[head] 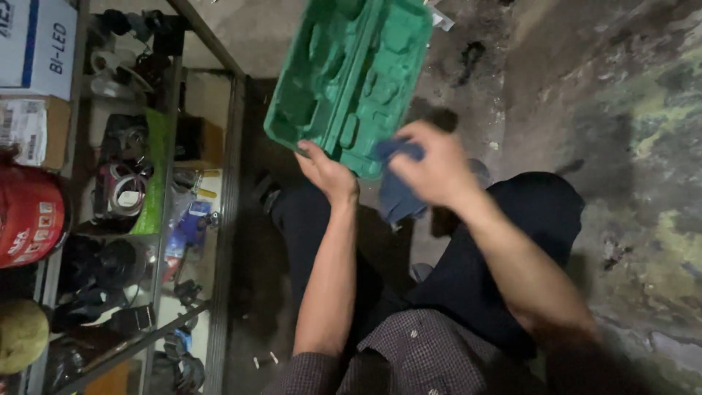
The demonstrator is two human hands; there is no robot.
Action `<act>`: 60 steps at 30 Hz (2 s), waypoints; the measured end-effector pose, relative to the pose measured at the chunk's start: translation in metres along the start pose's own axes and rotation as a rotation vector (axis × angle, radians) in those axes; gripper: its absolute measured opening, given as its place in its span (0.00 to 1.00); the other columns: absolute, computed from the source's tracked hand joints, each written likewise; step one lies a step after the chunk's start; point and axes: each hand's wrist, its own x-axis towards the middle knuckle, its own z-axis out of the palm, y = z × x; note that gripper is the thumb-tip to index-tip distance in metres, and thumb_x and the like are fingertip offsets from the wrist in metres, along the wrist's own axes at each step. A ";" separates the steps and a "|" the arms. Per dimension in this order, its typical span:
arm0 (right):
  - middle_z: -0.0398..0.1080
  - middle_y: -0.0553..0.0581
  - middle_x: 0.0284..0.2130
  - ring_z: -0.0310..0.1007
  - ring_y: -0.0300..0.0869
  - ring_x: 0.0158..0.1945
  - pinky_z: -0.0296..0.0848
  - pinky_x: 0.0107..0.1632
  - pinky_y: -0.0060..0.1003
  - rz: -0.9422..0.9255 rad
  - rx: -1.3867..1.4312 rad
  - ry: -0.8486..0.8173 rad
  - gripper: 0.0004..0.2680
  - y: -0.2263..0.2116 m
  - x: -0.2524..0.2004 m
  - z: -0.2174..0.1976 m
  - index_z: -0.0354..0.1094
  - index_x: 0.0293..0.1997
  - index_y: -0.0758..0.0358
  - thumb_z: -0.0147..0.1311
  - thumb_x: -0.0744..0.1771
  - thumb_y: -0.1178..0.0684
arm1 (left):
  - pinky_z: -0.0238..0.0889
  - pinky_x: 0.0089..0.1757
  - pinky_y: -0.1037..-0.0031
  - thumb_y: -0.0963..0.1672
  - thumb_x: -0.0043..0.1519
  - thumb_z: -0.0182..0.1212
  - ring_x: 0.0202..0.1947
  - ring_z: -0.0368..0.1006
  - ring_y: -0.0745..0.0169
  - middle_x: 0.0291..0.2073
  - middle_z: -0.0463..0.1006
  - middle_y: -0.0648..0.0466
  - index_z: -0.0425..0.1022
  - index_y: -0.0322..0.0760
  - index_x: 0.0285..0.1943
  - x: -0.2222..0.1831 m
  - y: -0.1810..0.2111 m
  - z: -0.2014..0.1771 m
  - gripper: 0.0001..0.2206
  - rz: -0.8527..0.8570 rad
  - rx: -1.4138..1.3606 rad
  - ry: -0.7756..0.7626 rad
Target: The person cleans a green plastic tool case using a cloth and removes tools from it.
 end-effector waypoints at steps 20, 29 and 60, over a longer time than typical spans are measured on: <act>0.75 0.64 0.36 0.76 0.58 0.41 0.74 0.45 0.50 -0.221 -0.242 0.185 0.11 -0.008 -0.004 -0.003 0.73 0.47 0.61 0.63 0.64 0.51 | 0.60 0.59 0.64 0.54 0.73 0.40 0.60 0.69 0.53 0.64 0.70 0.43 0.61 0.24 0.71 -0.003 -0.029 0.010 0.29 -0.381 -0.297 0.039; 0.76 0.63 0.36 0.74 0.58 0.43 0.73 0.46 0.52 -0.261 -0.348 0.133 0.11 0.002 0.013 0.004 0.73 0.46 0.61 0.63 0.63 0.51 | 0.61 0.57 0.66 0.54 0.74 0.42 0.54 0.70 0.55 0.55 0.76 0.44 0.68 0.25 0.65 -0.027 -0.049 0.018 0.27 -0.237 0.025 -0.150; 0.76 0.64 0.36 0.74 0.62 0.32 0.73 0.38 0.51 0.187 -0.014 0.099 0.14 0.025 0.015 -0.046 0.64 0.48 0.64 0.59 0.64 0.48 | 0.62 0.57 0.70 0.50 0.76 0.41 0.54 0.71 0.60 0.55 0.76 0.48 0.67 0.26 0.65 -0.021 -0.001 0.008 0.21 -0.118 -0.110 -0.340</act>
